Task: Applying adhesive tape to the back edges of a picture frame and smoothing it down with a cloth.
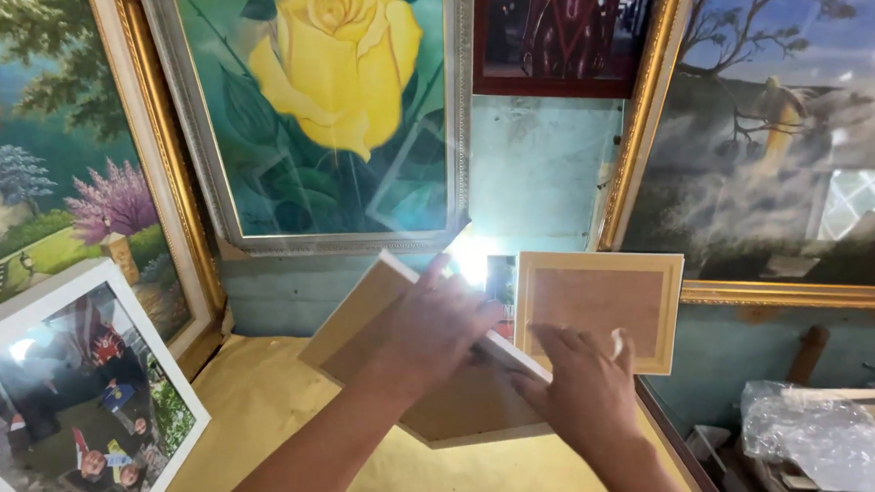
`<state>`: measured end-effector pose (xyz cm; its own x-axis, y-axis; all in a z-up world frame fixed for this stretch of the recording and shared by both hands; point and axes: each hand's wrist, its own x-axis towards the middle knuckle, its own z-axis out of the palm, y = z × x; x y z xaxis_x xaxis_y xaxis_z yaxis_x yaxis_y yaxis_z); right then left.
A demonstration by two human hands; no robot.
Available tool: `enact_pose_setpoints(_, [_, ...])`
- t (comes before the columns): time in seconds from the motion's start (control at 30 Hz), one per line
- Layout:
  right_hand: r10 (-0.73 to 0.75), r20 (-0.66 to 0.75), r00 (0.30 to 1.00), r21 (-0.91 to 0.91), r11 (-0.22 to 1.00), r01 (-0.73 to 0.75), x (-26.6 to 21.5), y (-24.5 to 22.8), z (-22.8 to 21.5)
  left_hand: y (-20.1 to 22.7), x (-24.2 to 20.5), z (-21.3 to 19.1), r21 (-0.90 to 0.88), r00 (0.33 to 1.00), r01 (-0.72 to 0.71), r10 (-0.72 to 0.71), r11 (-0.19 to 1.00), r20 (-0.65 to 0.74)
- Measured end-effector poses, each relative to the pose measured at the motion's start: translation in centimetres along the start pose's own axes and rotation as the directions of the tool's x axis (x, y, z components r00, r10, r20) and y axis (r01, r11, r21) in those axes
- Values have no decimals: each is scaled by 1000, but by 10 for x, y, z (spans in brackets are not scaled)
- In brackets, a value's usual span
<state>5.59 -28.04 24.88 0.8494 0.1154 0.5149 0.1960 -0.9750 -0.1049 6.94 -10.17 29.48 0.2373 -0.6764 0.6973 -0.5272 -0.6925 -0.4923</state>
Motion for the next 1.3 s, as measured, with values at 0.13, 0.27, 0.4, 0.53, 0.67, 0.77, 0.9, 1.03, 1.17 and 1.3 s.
enact_pose_setpoints(0.13, [149,177,973,389,897,-208,-2,-3,18,1,-4,-3,73,998,-56,57,996,-13])
enact_pose_setpoints(0.27, [273,25,962,459,851,-254,-14,8,31,8,-50,36,113,910,149,-91,982,-404])
enact_pose_setpoints(0.4, [496,290,818,620,554,-556,-22,29,23,29,-123,66,-298,439,728,-754,617,-488])
enact_pose_setpoints(0.53, [574,494,652,633,276,-723,-39,39,12,52,-200,109,-392,-155,900,-980,-192,126])
enact_pose_setpoints(0.67, [615,650,447,585,-30,-810,-54,60,49,73,-206,101,-186,-275,810,-639,-557,718])
enact_pose_setpoints(0.77, [595,717,364,538,-139,-831,-70,97,105,91,-209,103,5,-362,820,-513,-572,778])
enact_pose_setpoints(0.9, [608,753,250,359,-62,-931,-94,132,158,115,-221,119,155,-452,818,-450,-554,770])
enact_pose_setpoints(1.03, [613,764,202,269,-18,-963,-103,156,196,129,-230,137,249,-514,798,-405,-550,756])
enact_pose_setpoints(1.17, [552,802,228,269,6,-963,-91,159,206,139,-251,167,265,-569,769,-434,-582,698])
enact_pose_setpoints(1.3, [539,813,219,255,8,-967,-80,163,230,138,-252,173,252,-567,785,-495,-566,658])
